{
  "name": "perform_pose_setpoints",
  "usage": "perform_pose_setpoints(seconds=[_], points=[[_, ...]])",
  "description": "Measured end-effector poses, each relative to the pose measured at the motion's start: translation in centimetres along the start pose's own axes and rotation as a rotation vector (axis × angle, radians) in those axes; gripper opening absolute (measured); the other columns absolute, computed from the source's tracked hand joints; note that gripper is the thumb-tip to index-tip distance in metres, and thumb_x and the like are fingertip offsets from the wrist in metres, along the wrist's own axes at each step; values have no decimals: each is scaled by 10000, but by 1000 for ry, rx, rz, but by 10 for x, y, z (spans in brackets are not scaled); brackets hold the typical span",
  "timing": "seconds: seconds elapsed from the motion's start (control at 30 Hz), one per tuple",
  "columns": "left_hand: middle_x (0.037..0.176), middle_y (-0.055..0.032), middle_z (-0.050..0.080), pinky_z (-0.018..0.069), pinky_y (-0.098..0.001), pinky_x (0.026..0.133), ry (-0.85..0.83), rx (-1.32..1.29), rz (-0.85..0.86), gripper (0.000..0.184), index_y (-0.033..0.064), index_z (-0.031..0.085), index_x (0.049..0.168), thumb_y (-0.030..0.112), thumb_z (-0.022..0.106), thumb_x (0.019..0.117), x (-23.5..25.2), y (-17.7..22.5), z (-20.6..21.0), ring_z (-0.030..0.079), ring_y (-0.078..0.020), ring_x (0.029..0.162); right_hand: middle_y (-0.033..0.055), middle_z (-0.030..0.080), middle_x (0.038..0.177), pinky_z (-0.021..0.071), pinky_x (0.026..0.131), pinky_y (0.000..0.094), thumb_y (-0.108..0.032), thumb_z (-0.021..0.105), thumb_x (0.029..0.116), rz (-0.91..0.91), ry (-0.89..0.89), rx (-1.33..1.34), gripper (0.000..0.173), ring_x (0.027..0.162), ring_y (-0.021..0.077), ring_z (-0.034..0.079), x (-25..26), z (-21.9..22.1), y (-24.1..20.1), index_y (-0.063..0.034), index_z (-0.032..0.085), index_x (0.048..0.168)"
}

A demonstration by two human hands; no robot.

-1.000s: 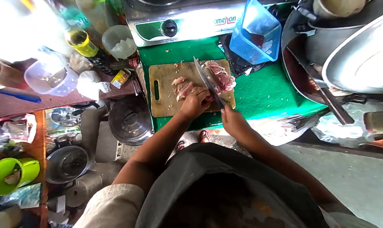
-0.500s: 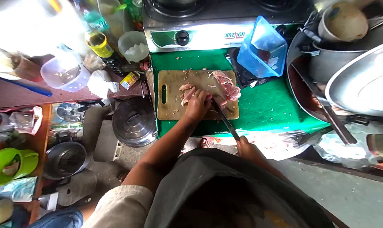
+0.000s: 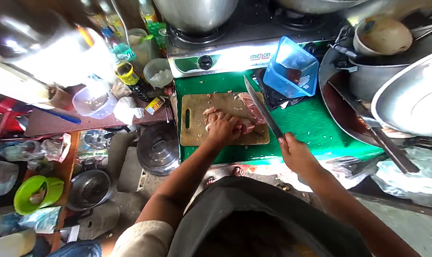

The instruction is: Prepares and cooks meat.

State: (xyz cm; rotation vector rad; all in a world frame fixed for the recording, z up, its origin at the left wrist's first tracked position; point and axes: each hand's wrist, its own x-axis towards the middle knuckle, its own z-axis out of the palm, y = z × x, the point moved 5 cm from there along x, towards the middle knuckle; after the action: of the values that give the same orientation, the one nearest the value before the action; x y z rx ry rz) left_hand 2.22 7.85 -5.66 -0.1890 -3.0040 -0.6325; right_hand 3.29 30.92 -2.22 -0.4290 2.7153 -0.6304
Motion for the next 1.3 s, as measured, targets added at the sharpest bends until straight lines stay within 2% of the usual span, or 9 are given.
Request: perform_pose_setpoints(seconds=[0.2, 0.3, 0.43, 0.57, 0.7, 0.83, 0.93, 1.13, 1.3], points=[[1089, -229, 700, 451, -638, 1001, -55, -27, -181, 271, 45, 694, 1201, 200, 661, 982, -11, -1, -12, 634, -435, 1132, 119, 538, 757, 519, 620, 373, -181, 335, 1124, -45, -250, 279, 325, 621, 200, 575, -16, 32, -21, 78, 513, 1204], [992, -218, 704, 463, -631, 971, -61, -9, -181, 250, 13, 704, 1101, 194, 715, 929, -15, -2, -11, 658, -425, 1056, 199, 602, 826, 519, 738, 451, -150, 361, 1113, -35, -302, 170, 302, 781, 310, 635, -20, 46, -24, 96, 516, 1193], [966, -187, 723, 470, -630, 972, -125, -33, -48, 191, 26, 735, 1060, 137, 706, 907, -26, 12, 3, 685, -393, 1004, 266, 664, 1097, 529, 936, 538, -189, 329, 1131, 97, -441, -9, 381, 1077, 413, 678, -6, 54, -39, 49, 414, 1416], [928, -162, 725, 470, -613, 981, -94, -173, 71, 129, 20, 744, 974, 81, 665, 892, -52, 20, -7, 689, -359, 984, 281, 635, 1225, 504, 1010, 511, -151, 354, 1123, 36, -381, 68, 355, 1177, 392, 644, 18, 54, -54, 70, 456, 1381], [1122, -189, 727, 520, -557, 957, 268, -182, -10, 218, -1, 734, 1103, 80, 640, 924, -50, -6, -40, 684, -372, 1070, 293, 638, 978, 547, 811, 553, -138, 394, 1110, -59, -255, 204, 313, 886, 403, 672, 27, 22, -45, 113, 534, 1234], [1445, -191, 567, 391, -619, 1107, 13, -72, -142, 378, 82, 670, 1311, 253, 652, 974, -18, -34, -19, 465, -431, 1387, 282, 665, 908, 541, 762, 643, -255, 392, 1125, 9, -87, -102, 339, 893, 491, 690, 46, -12, -12, 24, 530, 1260], [1429, -185, 577, 437, -611, 1063, -23, 11, -147, 323, 113, 694, 1269, 285, 614, 1007, -4, -50, 2, 487, -438, 1359, 295, 688, 1039, 533, 778, 670, -308, 440, 1111, 33, 21, -249, 382, 978, 518, 688, 75, -18, 18, -8, 553, 1319], [1210, -259, 630, 539, -515, 943, 425, -194, -232, 240, -23, 699, 1115, 47, 697, 885, -4, -59, -31, 640, -388, 1106, 306, 534, 1394, 455, 993, 675, -179, 537, 1067, -39, 183, -129, 349, 1339, 522, 469, 104, -8, 41, -11, 619, 1362], [1296, -251, 609, 475, -606, 1020, 31, -108, -417, 329, 74, 687, 1278, 238, 654, 994, 22, -69, -33, 597, -435, 1195, 303, 614, 1286, 439, 1076, 618, -177, 584, 1024, -429, 72, -67, 363, 1255, 483, 565, 80, 2, -52, 8, 644, 1331]])
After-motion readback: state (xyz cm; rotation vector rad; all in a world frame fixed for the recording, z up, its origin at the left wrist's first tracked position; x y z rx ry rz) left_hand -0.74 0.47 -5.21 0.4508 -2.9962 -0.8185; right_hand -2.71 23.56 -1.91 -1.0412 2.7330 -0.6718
